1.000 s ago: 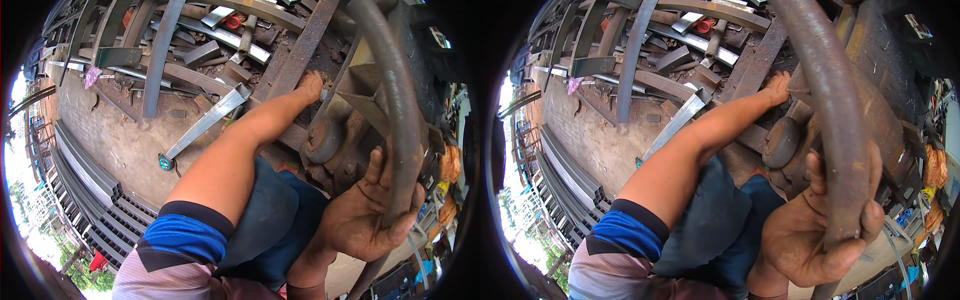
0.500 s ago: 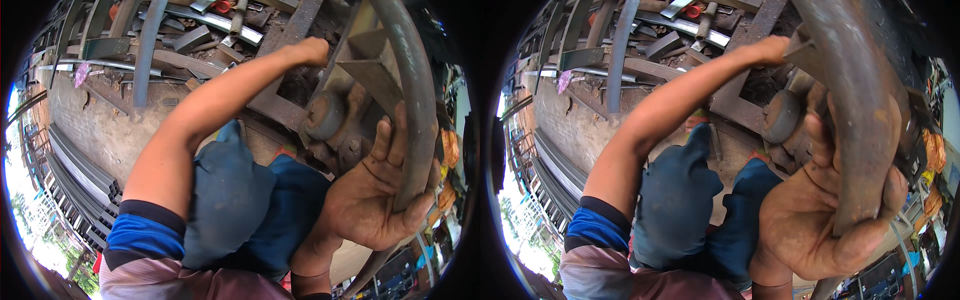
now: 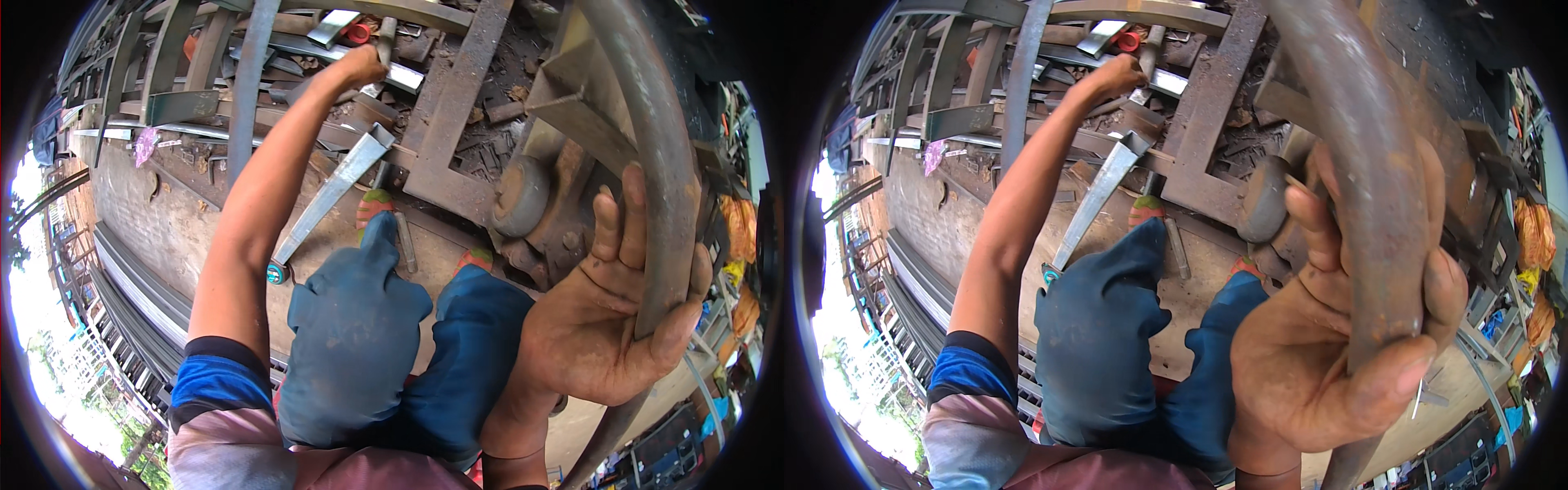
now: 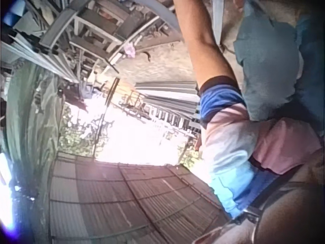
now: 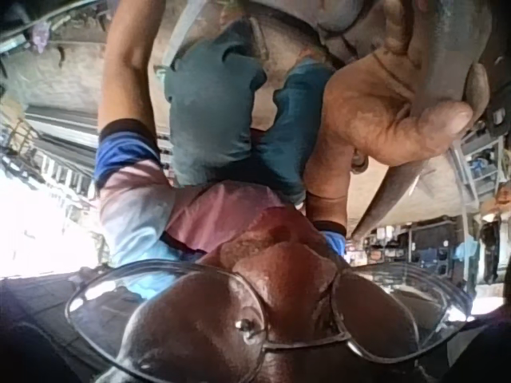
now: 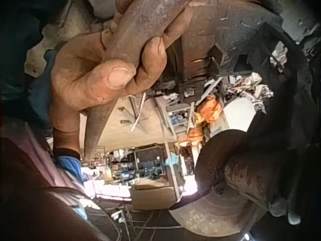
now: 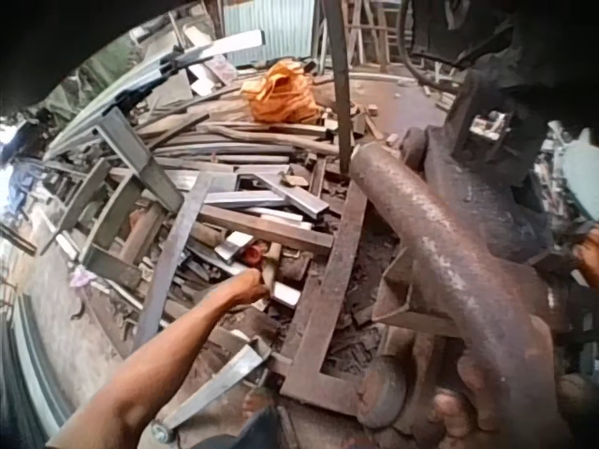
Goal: Cut metal pipes using a chop saw on a fabrication floor.
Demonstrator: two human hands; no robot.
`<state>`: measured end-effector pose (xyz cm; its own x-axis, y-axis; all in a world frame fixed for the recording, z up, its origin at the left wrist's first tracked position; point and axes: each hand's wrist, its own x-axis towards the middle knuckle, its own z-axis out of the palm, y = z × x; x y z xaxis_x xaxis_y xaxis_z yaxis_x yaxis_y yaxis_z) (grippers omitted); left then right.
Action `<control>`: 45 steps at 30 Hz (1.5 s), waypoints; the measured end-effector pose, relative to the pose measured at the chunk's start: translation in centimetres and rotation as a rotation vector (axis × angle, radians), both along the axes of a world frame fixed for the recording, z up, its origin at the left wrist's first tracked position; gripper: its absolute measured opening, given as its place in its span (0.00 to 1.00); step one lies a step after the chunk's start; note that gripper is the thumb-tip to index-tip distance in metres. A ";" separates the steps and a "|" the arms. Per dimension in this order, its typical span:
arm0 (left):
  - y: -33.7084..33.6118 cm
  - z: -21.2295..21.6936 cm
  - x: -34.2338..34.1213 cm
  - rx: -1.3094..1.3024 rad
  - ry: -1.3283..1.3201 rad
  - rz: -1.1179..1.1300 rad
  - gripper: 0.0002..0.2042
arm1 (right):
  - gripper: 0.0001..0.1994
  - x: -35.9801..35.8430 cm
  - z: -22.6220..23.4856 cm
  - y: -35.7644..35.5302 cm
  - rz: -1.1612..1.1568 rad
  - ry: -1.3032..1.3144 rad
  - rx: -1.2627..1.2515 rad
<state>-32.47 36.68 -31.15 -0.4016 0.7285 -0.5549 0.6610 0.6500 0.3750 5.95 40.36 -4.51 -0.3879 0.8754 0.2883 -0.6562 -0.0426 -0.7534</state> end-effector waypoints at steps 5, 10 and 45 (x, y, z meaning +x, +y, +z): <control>1.1 -1.7 3.4 -0.090 0.227 0.266 0.46 | 0.27 -0.2 0.2 -0.4 0.028 -0.019 -0.026; 0.5 -5.4 1.8 0.015 -0.029 0.480 0.33 | 0.26 -0.8 0.2 -0.7 0.003 -0.053 0.020; -15.0 37.7 17.7 1.177 -1.692 1.228 0.23 | 0.16 -2.1 3.4 -6.2 -0.278 -0.336 0.114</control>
